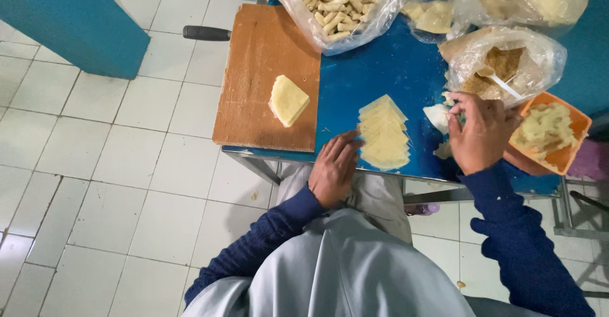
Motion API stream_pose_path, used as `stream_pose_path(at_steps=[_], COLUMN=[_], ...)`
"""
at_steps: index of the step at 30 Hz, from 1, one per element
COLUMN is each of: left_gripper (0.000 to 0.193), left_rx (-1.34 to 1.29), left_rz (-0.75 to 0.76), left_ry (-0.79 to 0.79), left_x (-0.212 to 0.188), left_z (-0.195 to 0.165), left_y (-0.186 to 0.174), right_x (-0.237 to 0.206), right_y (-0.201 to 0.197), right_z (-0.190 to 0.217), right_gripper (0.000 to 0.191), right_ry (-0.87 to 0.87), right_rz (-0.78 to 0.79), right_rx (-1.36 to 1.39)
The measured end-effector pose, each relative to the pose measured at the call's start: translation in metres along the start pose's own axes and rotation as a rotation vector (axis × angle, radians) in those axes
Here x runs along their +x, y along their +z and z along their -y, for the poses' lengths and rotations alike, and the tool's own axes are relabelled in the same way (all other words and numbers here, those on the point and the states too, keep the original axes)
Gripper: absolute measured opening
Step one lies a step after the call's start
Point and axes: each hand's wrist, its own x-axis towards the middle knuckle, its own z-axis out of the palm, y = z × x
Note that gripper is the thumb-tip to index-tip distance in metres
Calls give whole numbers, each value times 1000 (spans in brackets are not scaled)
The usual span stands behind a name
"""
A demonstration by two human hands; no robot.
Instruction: The person sits at a table and folds square dough wrappers around filling. They spoon a light paste from a plastic bag onto a dough square, fold the wrapper over into a triangle, and place the folded piece on the table, building a stack of finished pieces.
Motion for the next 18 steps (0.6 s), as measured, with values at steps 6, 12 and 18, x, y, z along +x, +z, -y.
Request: stream_pose_path(at_steps=[6, 12, 18], left_gripper=[34, 33, 41], left_rx=[15, -25, 89], left_rz=[-10, 0, -26], left_ry=[20, 35, 97], left_x=[4, 3, -5], left_z=[-11, -20, -13], left_y=[-12, -12, -4], right_x=[9, -12, -22], right_y=[-37, -42, -12], right_z=[12, 54, 87], right_gripper=[26, 28, 33], right_ry=[85, 211, 242], right_rz=[40, 249, 228], right_rx=[500, 958, 809])
